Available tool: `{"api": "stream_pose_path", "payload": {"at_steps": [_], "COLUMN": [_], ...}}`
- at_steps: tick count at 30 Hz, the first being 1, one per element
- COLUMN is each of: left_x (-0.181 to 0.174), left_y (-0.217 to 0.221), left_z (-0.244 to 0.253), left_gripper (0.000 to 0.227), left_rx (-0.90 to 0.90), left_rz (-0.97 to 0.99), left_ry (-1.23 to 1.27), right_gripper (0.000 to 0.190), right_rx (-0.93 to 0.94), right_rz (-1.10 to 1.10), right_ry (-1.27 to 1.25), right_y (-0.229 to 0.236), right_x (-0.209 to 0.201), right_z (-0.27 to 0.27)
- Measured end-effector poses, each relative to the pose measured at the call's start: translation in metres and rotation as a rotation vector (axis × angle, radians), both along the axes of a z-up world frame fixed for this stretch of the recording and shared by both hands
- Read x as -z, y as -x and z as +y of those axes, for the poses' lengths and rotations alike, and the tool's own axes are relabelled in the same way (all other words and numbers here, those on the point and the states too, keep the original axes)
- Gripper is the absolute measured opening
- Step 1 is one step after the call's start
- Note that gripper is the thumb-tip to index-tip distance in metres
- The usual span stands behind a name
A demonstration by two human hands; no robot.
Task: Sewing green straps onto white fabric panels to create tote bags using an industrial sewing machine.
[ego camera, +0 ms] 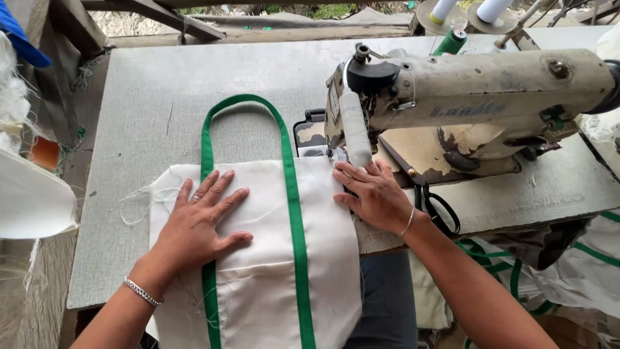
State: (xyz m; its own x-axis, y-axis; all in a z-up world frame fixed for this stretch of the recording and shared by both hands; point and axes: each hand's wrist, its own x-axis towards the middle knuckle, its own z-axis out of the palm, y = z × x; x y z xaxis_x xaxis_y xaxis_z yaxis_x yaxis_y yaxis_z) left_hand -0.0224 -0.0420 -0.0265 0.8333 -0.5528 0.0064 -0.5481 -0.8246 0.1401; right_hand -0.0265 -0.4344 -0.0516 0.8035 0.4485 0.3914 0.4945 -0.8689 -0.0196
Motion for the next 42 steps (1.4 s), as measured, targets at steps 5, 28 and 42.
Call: {"api": "stream_pose_path", "payload": {"at_steps": [5, 28, 42], "left_x": [0.004, 0.057, 0.194], "left_y": [-0.002, 0.166, 0.284], "left_z": [0.0, 0.017, 0.175], "left_gripper": [0.089, 0.038, 0.014], "left_rx": [0.0, -0.076, -1.106], "left_rz": [-0.031, -0.503, 0.618], "left_ry": [0.064, 0.531, 0.05], "right_gripper": [0.048, 0.087, 0.089], "right_rx": [-0.029, -0.27, -0.206], "right_rz": [-0.043, -0.038, -0.077], "right_ry": [-0.061, 0.089, 0.138], "right_y": [-0.002, 0.139, 0.129], "right_x": [-0.002, -0.01, 0.002], "right_z": [-0.002, 0.155, 0.156]}}
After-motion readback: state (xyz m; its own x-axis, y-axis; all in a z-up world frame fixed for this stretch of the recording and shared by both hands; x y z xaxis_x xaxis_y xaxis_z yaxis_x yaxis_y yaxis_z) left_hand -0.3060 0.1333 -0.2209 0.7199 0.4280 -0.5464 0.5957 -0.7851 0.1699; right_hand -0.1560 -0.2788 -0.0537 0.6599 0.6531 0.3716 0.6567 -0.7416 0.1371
